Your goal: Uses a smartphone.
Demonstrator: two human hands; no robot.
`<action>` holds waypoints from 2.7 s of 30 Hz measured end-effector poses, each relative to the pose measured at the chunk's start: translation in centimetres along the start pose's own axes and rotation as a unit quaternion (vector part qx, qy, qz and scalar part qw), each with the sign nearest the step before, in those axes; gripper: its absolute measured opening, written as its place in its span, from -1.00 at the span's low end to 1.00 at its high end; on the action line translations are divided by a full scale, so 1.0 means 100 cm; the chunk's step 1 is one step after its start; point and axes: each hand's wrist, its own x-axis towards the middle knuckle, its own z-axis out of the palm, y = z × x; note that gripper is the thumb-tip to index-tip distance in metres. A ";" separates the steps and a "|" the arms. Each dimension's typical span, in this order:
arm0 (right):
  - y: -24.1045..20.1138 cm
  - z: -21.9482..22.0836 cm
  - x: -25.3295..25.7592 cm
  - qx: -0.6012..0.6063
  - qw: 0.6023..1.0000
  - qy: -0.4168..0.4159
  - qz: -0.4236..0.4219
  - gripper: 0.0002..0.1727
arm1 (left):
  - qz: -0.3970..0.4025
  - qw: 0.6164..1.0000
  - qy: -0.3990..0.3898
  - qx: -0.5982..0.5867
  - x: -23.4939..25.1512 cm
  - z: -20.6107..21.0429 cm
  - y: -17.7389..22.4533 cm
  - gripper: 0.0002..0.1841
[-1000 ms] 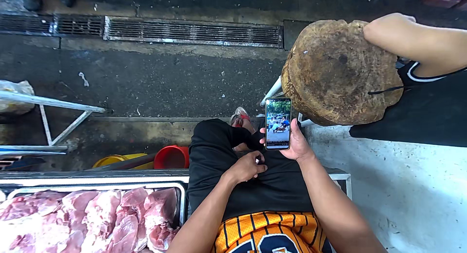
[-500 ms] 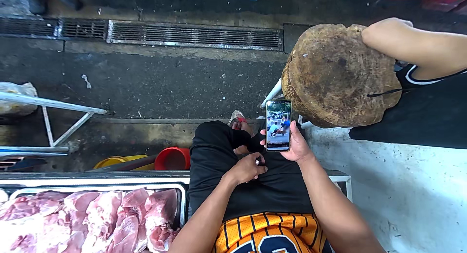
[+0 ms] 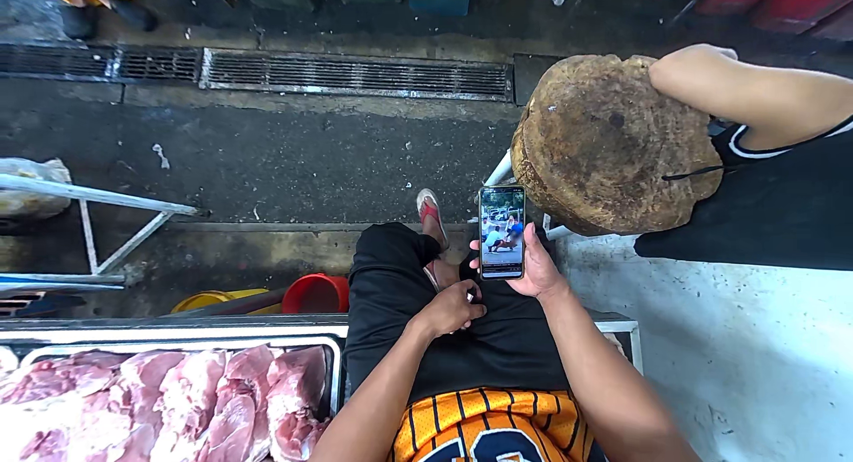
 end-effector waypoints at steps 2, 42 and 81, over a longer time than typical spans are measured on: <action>0.003 0.000 0.001 -0.001 1.000 0.004 0.005 -0.05 | 0.001 1.000 0.003 -0.008 -0.002 -0.001 -0.003 -0.66; 0.002 0.001 0.004 -0.034 0.999 0.020 0.020 -0.03 | -0.001 1.000 0.004 0.029 -0.004 -0.003 0.005 -0.65; -0.004 -0.009 0.004 -0.038 0.998 0.040 0.019 -0.49 | -0.014 1.000 -0.008 -0.020 0.002 -0.008 0.001 -0.65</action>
